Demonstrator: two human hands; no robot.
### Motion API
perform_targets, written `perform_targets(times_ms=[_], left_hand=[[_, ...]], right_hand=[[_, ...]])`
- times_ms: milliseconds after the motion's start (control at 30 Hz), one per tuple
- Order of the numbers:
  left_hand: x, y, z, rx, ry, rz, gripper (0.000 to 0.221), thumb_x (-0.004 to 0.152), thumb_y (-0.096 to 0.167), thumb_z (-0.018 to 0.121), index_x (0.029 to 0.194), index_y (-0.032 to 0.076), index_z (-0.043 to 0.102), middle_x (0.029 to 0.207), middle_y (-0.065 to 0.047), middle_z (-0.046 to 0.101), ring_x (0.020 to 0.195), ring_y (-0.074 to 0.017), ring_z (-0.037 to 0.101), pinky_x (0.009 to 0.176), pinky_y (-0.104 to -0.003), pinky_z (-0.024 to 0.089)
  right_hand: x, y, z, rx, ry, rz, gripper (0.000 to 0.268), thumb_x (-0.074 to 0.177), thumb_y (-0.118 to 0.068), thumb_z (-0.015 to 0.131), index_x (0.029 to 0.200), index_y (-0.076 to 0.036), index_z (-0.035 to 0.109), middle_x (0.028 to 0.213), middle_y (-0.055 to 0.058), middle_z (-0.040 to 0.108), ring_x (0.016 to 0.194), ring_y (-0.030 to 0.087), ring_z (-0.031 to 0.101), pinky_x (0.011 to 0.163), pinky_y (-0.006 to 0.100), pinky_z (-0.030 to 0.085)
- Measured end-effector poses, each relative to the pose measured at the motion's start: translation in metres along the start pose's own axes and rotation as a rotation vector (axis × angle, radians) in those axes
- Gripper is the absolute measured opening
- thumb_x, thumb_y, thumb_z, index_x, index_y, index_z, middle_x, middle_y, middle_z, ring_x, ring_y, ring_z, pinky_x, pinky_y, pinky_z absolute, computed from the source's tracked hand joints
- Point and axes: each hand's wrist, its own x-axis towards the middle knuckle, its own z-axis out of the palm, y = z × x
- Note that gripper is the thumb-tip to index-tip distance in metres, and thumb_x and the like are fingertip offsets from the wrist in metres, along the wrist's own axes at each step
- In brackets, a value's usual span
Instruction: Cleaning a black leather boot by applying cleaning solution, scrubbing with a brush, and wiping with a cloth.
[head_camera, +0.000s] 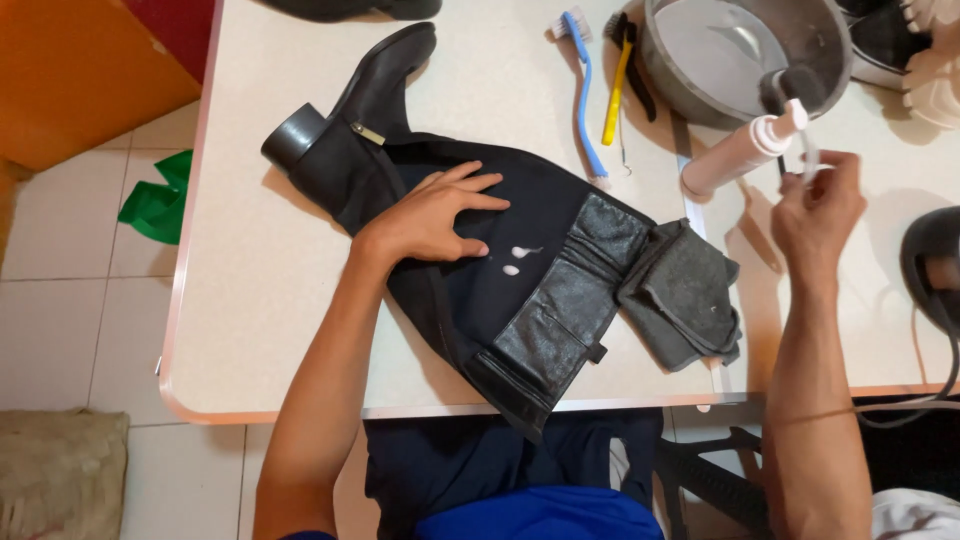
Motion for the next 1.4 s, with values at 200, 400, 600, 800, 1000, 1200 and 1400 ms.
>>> perform_targets(times_ms=[200, 400, 600, 800, 1000, 1200, 1400], left_hand=[[-0.002, 0.003, 0.001, -0.008, -0.184, 0.009, 0.092, 0.074, 0.04, 0.089, 0.154, 0.024, 0.047, 0.171, -0.002, 0.02, 0.159, -0.0278, -0.001, 0.125, -0.054, -0.003], [-0.003, 0.006, 0.002, 0.04, -0.173, -0.022, 0.098, 0.065, 0.042, 0.093, 0.152, 0.025, 0.05, 0.171, 0.0, 0.024, 0.16, -0.0286, 0.005, 0.126, -0.055, 0.0], [-0.009, 0.003, 0.001, -0.005, -0.122, 0.005, 0.111, 0.059, 0.05, 0.097, 0.155, 0.019, 0.049, 0.168, -0.005, 0.034, 0.159, -0.0335, 0.012, 0.126, -0.058, 0.004], [-0.007, -0.002, 0.004, -0.006, -0.116, 0.033, 0.121, 0.058, 0.053, 0.098, 0.159, 0.015, 0.042, 0.168, -0.006, 0.035, 0.159, -0.0342, 0.013, 0.125, -0.059, 0.005], [-0.007, -0.004, 0.006, 0.009, -0.112, 0.05, 0.123, 0.057, 0.055, 0.099, 0.158, 0.013, 0.042, 0.167, -0.005, 0.037, 0.159, -0.0331, 0.014, 0.125, -0.058, 0.005], [-0.005, -0.004, 0.005, -0.003, -0.123, 0.057, 0.125, 0.057, 0.058, 0.097, 0.159, 0.013, 0.041, 0.167, -0.006, 0.036, 0.159, -0.0342, 0.013, 0.124, -0.059, 0.004], [-0.006, -0.004, 0.006, -0.007, -0.108, 0.07, 0.125, 0.057, 0.057, 0.098, 0.159, 0.012, 0.041, 0.167, -0.008, 0.035, 0.158, -0.0364, 0.014, 0.124, -0.06, 0.004]], right_hand=[[-0.037, -0.095, -0.05, 0.241, 0.057, -0.213, 0.027, 0.115, 0.013, 0.052, 0.141, 0.013, 0.059, 0.104, 0.021, 0.068, 0.082, 0.024, 0.062, 0.069, 0.032, 0.045], [-0.083, -0.208, -0.03, 0.261, -0.643, -0.307, 0.033, 0.095, 0.0, 0.059, 0.124, -0.007, 0.073, 0.053, 0.006, 0.052, 0.043, 0.017, 0.04, 0.043, 0.028, 0.035], [-0.092, -0.214, -0.006, 0.119, -0.69, -0.385, 0.045, 0.092, 0.002, 0.059, 0.131, -0.014, 0.075, 0.053, 0.02, 0.059, 0.043, 0.033, 0.052, 0.047, 0.038, 0.041], [-0.087, -0.218, -0.002, -0.079, -0.664, -0.456, 0.054, 0.089, 0.001, 0.058, 0.139, -0.015, 0.071, 0.072, 0.018, 0.073, 0.05, 0.036, 0.064, 0.05, 0.041, 0.048], [-0.082, -0.208, 0.001, -0.091, -0.703, -0.438, 0.054, 0.09, 0.0, 0.057, 0.14, -0.016, 0.071, 0.071, 0.015, 0.074, 0.044, 0.026, 0.061, 0.048, 0.035, 0.046], [-0.073, -0.225, -0.002, -0.123, -0.718, -0.472, 0.051, 0.091, -0.001, 0.057, 0.137, -0.014, 0.072, 0.067, 0.015, 0.072, 0.044, 0.028, 0.059, 0.045, 0.035, 0.044], [-0.069, -0.228, -0.002, -0.154, -0.769, -0.464, 0.059, 0.087, -0.003, 0.055, 0.141, -0.021, 0.07, 0.068, 0.013, 0.073, 0.05, 0.031, 0.065, 0.053, 0.039, 0.05]])
